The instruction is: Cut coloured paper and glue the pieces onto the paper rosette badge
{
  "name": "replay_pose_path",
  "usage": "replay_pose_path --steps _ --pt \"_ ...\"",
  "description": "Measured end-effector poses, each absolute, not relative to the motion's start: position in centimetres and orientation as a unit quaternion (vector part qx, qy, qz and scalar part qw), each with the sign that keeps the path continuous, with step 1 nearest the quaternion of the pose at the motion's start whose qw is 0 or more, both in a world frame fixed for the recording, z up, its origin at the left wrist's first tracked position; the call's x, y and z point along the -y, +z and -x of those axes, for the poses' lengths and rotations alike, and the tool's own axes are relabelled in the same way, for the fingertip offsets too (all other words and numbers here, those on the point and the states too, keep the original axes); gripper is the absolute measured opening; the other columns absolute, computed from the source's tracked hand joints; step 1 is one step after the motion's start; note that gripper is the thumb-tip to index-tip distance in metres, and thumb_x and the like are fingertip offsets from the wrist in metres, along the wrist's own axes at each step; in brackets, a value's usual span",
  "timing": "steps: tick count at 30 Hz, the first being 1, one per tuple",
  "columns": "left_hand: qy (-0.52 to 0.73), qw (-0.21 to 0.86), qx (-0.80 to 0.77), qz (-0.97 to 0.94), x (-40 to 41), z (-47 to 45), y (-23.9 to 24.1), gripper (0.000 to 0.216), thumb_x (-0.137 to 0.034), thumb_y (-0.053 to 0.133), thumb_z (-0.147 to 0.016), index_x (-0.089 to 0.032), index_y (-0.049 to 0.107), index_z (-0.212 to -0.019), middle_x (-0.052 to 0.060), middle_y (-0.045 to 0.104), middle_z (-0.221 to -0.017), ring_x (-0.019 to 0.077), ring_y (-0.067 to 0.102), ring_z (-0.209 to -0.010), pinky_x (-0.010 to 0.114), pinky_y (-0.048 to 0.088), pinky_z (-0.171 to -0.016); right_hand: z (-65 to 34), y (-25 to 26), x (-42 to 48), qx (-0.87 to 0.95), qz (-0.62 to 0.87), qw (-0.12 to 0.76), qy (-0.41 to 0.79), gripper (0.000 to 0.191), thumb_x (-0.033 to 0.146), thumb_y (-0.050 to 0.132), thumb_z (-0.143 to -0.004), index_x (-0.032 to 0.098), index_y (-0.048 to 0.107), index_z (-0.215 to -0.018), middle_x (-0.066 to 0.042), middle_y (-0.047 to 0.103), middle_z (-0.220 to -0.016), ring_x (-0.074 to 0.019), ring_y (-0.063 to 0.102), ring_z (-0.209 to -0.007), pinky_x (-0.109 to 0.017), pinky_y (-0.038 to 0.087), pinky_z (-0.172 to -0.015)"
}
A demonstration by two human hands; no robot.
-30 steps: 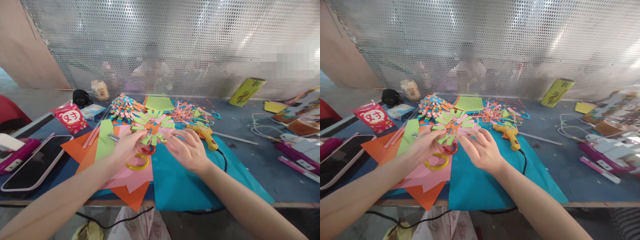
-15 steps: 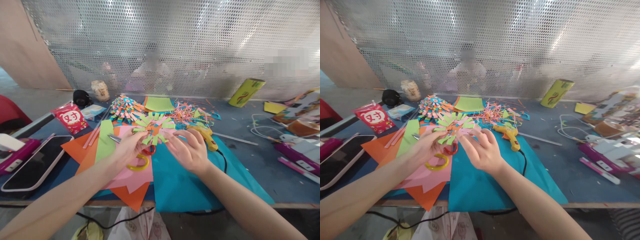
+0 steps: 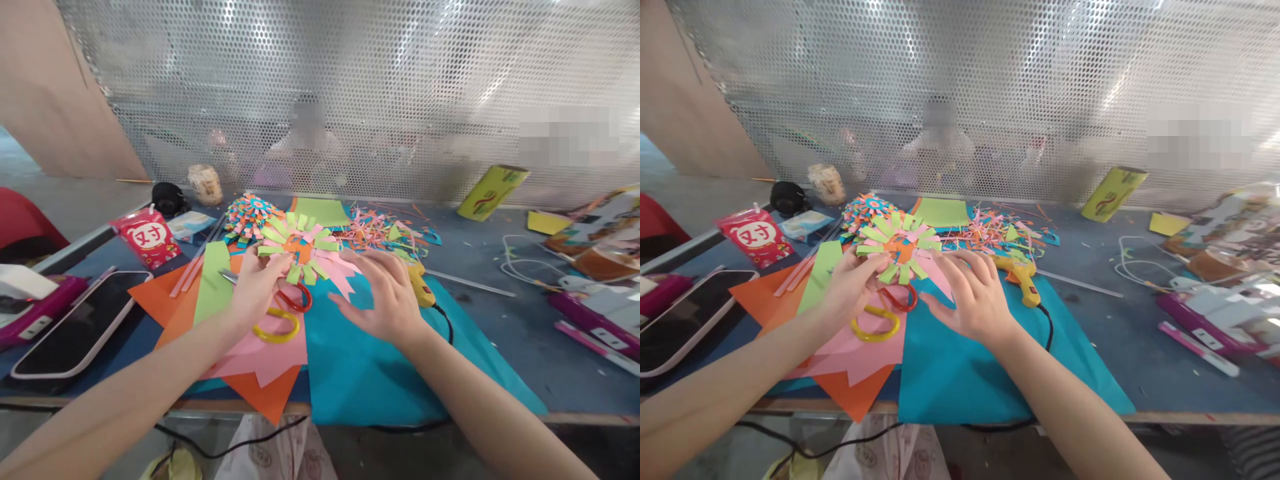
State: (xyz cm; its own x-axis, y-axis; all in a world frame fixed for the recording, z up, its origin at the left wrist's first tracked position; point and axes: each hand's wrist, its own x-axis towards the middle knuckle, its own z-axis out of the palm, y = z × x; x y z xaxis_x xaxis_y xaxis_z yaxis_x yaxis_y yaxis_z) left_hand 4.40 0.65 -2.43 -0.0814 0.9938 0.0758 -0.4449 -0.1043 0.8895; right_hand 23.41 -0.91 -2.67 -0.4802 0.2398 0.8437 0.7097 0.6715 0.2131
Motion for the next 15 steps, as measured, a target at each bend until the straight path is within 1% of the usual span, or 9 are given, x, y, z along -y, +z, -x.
replay_pose_path --steps 2,4,7,9,11,12,13,15 --pt "0.65 0.545 -0.368 -0.381 -0.3 -4.6 -2.2 0.035 -0.017 0.074 -0.06 -0.021 0.043 -0.077 -0.009 0.049 -0.061 0.0051 0.048 -0.052 0.019 0.045 -0.051 -22.9 -2.5 0.8 0.831 0.289 0.382 -0.283 0.062 0.042 0.062 -0.08 0.014 0.041 -0.131 -0.013 0.065 -0.112 -0.0265 0.054 -0.106 -0.042 0.045 -0.089" --pt "0.65 0.539 -0.369 -0.388 0.2 -4.9 -2.0 0.044 -0.018 0.075 -0.06 -0.023 0.04 -0.087 -0.01 0.05 -0.062 0.0066 0.052 -0.055 0.018 0.045 -0.052 -22.0 -2.4 0.9 0.839 0.283 0.348 -0.308 0.053 0.043 0.058 -0.083 0.014 0.049 -0.126 -0.012 0.064 -0.118 -0.027 0.053 -0.11 -0.044 0.042 -0.092" --pt "0.643 0.557 -0.346 -0.396 0.7 -5.2 -1.9 0.056 -0.019 0.076 -0.059 -0.025 0.035 -0.096 -0.009 0.054 -0.067 0.0092 0.058 -0.065 0.02 0.047 -0.059 -21.1 -2.3 0.9 0.829 0.269 0.341 -0.352 0.032 0.026 0.054 -0.087 0.016 0.059 -0.117 -0.008 0.068 -0.112 -0.0227 0.056 -0.106 -0.042 0.038 -0.096" --pt "0.635 0.571 -0.322 -0.41 0.8 -5.2 -1.8 0.053 -0.024 0.077 -0.06 -0.025 0.037 -0.095 -0.006 0.057 -0.076 0.0106 0.06 -0.072 0.025 0.049 -0.066 -21.0 -2.0 0.9 0.826 0.266 0.363 -0.339 0.028 0.019 0.053 -0.086 0.018 0.062 -0.112 -0.005 0.071 -0.104 -0.0208 0.058 -0.104 -0.04 0.037 -0.097" --pt "0.621 0.57 -0.299 -0.447 0.7 -4.9 -1.9 0.042 -0.033 0.074 -0.064 -0.023 0.042 -0.09 -0.003 0.057 -0.085 0.0122 0.06 -0.076 0.029 0.05 -0.071 -21.3 -1.4 0.8 0.822 0.286 0.412 -0.271 0.02 0.017 0.054 -0.085 0.019 0.067 -0.1 -0.004 0.073 -0.093 -0.0205 0.06 -0.101 -0.038 0.04 -0.093" --pt "0.62 0.551 -0.3 -0.472 0.6 -4.7 -1.9 0.037 -0.037 0.072 -0.067 -0.022 0.045 -0.088 -0.002 0.056 -0.087 0.0123 0.059 -0.078 0.03 0.05 -0.073 -21.5 -1.1 0.7 0.813 0.31 0.444 -0.212 0.016 0.018 0.054 -0.084 0.02 0.069 -0.091 -0.004 0.072 -0.087 -0.0206 0.061 -0.099 -0.036 0.043 -0.089" --pt "0.626 0.515 -0.311 -0.496 0.4 -4.4 -2.0 0.034 -0.038 0.071 -0.068 -0.021 0.048 -0.086 -0.002 0.055 -0.088 0.0119 0.058 -0.079 0.029 0.049 -0.075 -21.8 -0.7 0.5 0.797 0.344 0.477 -0.136 0.015 0.02 0.053 -0.084 0.02 0.068 -0.081 -0.004 0.071 -0.081 -0.0203 0.063 -0.093 -0.035 0.045 -0.083" --pt "0.663 0.408 -0.361 -0.513 -0.1 -4.0 -2.1 0.033 -0.033 0.075 -0.066 -0.022 0.052 -0.087 -0.002 0.052 -0.089 0.0105 0.054 -0.082 0.024 0.046 -0.076 -22.3 -0.3 0.0 0.738 0.415 0.53 0.048 0.023 0.028 0.052 -0.083 0.019 0.064 -0.065 -0.003 0.066 -0.068 -0.0182 0.063 -0.077 -0.03 0.047 -0.069"
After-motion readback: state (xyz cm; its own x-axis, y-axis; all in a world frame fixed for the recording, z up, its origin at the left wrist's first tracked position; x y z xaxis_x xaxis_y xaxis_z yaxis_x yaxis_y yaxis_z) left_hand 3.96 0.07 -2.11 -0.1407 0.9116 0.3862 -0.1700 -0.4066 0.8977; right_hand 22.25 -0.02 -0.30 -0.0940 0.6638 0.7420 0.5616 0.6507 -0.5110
